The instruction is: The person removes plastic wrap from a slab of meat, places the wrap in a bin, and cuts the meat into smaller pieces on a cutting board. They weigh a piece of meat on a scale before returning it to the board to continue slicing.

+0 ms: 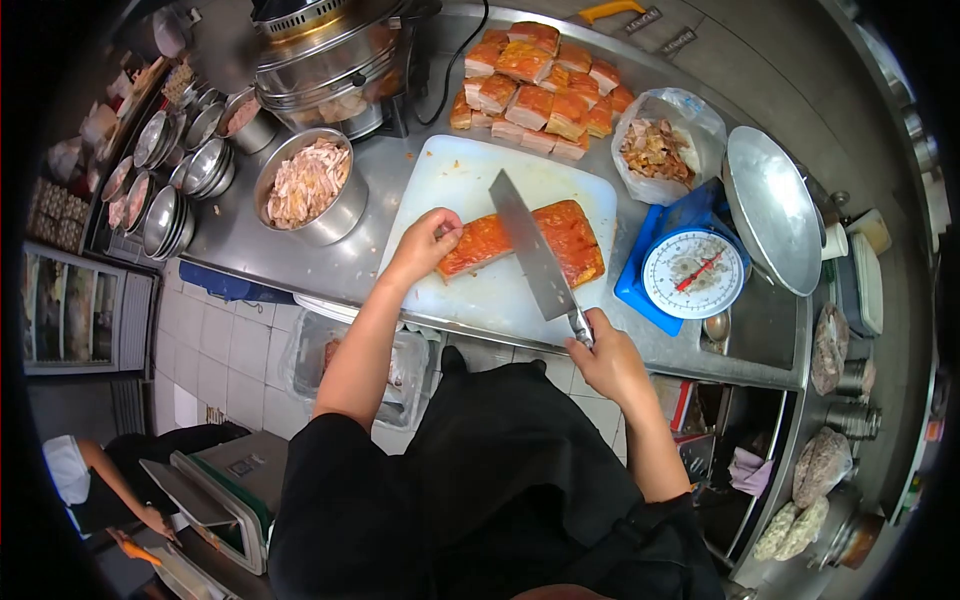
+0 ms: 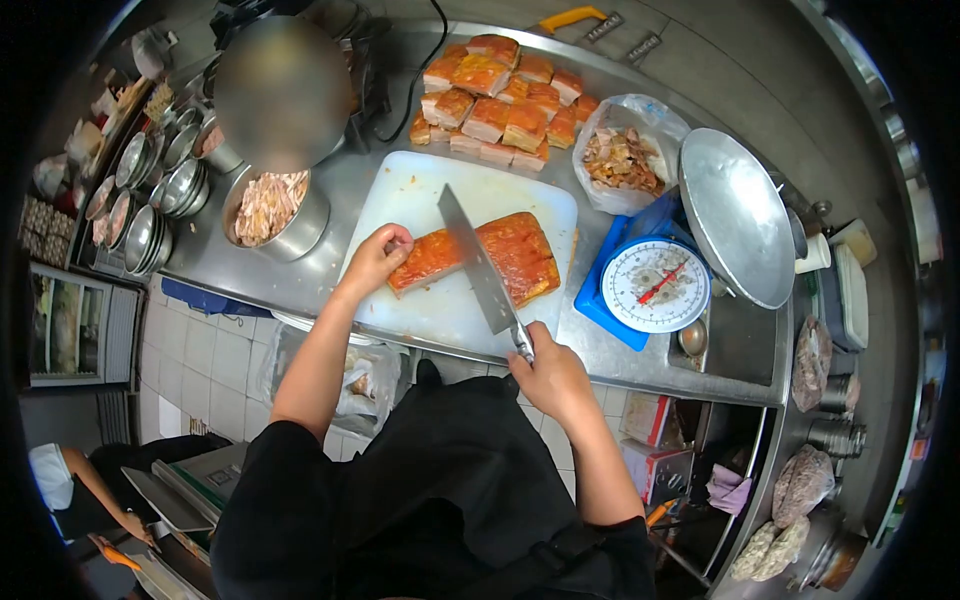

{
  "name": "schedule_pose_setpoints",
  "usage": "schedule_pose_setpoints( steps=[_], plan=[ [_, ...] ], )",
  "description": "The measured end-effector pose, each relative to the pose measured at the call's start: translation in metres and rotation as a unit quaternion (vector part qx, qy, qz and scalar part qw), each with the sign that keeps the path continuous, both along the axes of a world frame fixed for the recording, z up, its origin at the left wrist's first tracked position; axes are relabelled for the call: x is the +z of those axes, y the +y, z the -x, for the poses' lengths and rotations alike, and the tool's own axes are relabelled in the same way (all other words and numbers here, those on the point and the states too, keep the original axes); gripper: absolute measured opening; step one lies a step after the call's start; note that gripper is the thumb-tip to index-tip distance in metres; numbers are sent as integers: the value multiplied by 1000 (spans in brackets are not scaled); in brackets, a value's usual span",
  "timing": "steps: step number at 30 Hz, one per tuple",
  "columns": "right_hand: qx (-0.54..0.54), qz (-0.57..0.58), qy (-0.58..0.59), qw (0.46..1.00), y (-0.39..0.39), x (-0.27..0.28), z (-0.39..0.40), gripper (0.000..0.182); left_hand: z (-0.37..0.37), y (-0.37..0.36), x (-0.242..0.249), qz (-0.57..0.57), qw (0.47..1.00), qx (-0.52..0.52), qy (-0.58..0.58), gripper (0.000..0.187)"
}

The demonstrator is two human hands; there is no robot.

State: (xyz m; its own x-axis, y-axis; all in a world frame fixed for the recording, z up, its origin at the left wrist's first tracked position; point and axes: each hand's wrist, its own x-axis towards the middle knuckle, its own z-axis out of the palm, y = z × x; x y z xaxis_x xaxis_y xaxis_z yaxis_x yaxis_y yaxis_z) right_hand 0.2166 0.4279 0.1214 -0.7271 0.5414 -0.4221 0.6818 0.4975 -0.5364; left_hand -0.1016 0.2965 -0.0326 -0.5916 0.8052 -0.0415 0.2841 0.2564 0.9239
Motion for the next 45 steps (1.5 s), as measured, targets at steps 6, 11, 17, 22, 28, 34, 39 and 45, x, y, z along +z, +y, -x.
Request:
schedule_pose_setpoints(
  steps=[6,11,17,22,28,34,39,45],
  plan=[
    [87,-55,7,995,-16,13,16,38,-6,2,-5,-84,991,28,100,13],
    [106,-76,6,991,-24,18,21,36,-7,0,0,-88,983,15,160,12],
    [118,-87,-2,989,-33,21,27,35,-7,0,0,-100,984,17,146,13],
    [117,-89,-13,989,-37,22,30,34,-5,-1,0,-94,985,14,144,14],
    [122,-95,-9,988,-40,21,30,37,-4,-1,1,-97,983,4,155,13],
    [135,-80,-60,986,-29,38,48,36,-23,-4,-6,-104,969,55,216,17],
    [167,-55,-154,972,-19,82,81,39,-40,-5,-13,-102,950,138,261,22],
    [205,-11,-205,957,-12,102,121,41,-42,-5,-12,-94,947,148,270,22]
  ],
)
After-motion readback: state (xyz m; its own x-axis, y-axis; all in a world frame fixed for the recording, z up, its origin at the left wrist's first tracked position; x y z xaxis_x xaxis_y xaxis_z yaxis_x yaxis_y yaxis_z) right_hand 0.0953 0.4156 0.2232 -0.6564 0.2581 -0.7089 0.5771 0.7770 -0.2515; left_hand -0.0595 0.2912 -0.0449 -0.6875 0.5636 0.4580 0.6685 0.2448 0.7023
